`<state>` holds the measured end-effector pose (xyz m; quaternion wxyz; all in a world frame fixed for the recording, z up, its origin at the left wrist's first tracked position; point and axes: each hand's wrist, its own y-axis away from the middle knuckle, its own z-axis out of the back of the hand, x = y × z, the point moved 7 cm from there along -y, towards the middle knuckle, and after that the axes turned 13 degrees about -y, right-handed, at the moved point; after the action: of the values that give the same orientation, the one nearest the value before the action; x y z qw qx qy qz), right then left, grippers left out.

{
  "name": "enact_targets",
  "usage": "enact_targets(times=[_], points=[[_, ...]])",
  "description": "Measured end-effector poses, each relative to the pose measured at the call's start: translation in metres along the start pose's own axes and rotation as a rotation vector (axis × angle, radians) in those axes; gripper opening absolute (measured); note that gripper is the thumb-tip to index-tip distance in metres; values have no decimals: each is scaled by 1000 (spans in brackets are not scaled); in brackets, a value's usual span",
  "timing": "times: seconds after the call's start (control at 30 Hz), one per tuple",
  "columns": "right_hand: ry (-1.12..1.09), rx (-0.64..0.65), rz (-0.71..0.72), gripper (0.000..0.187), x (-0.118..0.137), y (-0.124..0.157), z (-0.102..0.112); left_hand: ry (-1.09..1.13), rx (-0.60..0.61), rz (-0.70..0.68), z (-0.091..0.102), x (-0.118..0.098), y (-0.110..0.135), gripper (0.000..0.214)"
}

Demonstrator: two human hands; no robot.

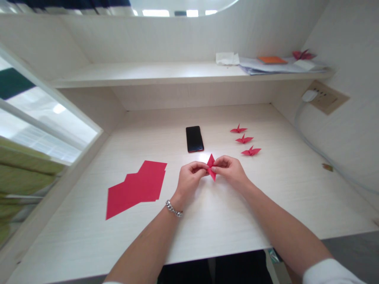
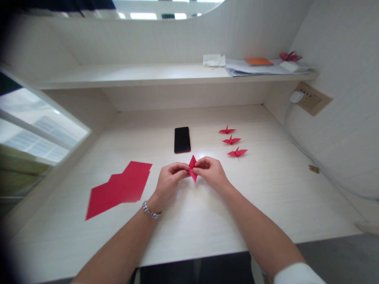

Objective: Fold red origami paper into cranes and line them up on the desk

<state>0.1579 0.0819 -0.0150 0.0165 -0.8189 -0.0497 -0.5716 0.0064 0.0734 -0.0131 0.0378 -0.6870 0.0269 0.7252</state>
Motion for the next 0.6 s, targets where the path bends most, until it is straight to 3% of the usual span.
enact_targets(times=[0.1, 0.23, 0.37, 0.6], points=[[1, -8, 35, 31, 1, 0, -1, 78, -14, 32, 0, 4, 0, 17], [4, -16, 24, 38, -1, 2, -3, 23, -55, 41, 2, 5, -2, 31], [-21, 12, -47, 35, -7, 1, -5, 13, -84, 26, 3, 3, -2, 35], [49, -31, 17, 37, -2, 1, 0, -15, -93, 0, 1, -2, 1, 34]])
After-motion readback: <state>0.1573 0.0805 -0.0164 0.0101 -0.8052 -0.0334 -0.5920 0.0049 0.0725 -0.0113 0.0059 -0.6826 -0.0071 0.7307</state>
